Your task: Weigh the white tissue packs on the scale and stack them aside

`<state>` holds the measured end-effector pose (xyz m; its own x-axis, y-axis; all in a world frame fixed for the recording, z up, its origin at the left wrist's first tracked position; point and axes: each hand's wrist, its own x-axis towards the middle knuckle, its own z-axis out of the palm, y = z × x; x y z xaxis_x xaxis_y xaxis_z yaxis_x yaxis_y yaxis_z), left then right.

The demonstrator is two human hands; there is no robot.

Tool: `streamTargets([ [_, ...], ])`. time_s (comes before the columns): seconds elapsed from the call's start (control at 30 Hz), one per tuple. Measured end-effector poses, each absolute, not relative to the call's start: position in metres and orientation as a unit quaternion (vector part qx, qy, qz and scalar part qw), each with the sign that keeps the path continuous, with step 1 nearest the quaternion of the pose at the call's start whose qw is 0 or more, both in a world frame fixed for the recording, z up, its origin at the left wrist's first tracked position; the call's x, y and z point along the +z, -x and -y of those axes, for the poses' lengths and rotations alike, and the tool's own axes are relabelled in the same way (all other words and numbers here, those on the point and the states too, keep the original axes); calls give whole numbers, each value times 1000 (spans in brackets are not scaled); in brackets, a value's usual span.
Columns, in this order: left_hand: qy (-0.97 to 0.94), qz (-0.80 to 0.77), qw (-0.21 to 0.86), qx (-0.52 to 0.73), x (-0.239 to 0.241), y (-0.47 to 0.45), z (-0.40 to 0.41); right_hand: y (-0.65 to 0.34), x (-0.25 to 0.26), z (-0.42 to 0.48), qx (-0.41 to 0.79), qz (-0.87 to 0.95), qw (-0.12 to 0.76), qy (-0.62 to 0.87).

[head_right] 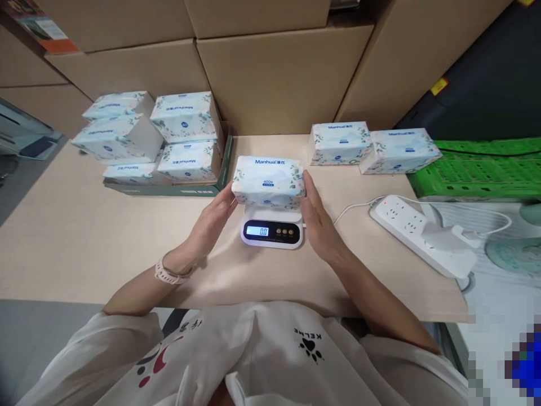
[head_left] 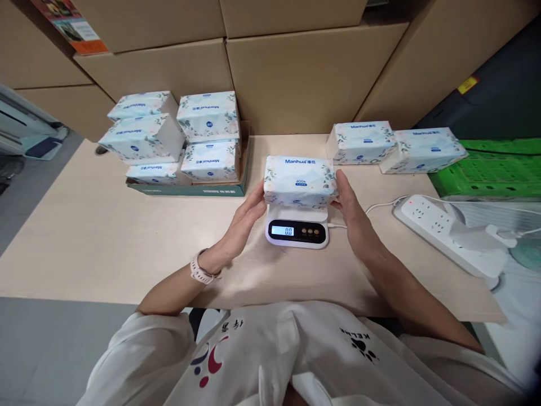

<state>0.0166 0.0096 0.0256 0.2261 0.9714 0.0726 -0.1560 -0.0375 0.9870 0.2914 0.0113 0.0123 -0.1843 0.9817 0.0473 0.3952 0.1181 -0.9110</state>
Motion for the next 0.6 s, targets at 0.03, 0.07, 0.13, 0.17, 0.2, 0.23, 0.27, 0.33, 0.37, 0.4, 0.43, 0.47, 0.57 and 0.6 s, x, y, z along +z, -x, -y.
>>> streamTargets([
  [0.03, -521, -387, 583, 488, 21, -17, -10, -291, 11, -10, 396, 657, 362, 529],
  [0.07, -515, -391, 585, 489, 18, -16, -11, -291, 10, -8, 381, 661, 369, 532],
  [0.13, -506, -409, 571, 500, 11, -14, -10, -291, 8, -5, 323, 664, 406, 539],
  [0.17, -502, -419, 553, 516, 9, -12, -9, -292, 6, -4, 281, 664, 431, 543],
  [0.2, -498, -429, 529, 536, 8, -10, -8, -293, 4, -4, 235, 660, 458, 547],
  [0.23, -493, -439, 501, 560, 7, -8, -6, -296, 1, -4, 190, 652, 484, 552],
  [0.27, -486, -448, 471, 584, 7, -6, -4, -298, -1, -5, 150, 641, 508, 556],
  [0.33, -474, -462, 423, 618, 7, -3, -1, -303, -4, -7, 99, 612, 542, 567],
  [0.37, -469, -469, 408, 628, 7, -2, 1, -304, -5, -8, 85, 597, 550, 578],
  [0.4, -464, -473, 397, 634, 8, -2, 2, -305, -4, -10, 77, 583, 553, 591],
  [0.43, -461, -475, 392, 639, 8, -3, 3, -305, -3, -11, 72, 571, 553, 602],
  [0.47, -458, -475, 390, 642, 9, -3, 3, -305, -3, -12, 69, 563, 555, 608],
  [0.57, -450, -471, 390, 651, 9, -4, 4, -305, -3, -14, 79, 550, 592, 583],
  [0.6, -447, -470, 390, 654, 9, -4, 4, -305, -5, -14, 88, 550, 606, 568],
])
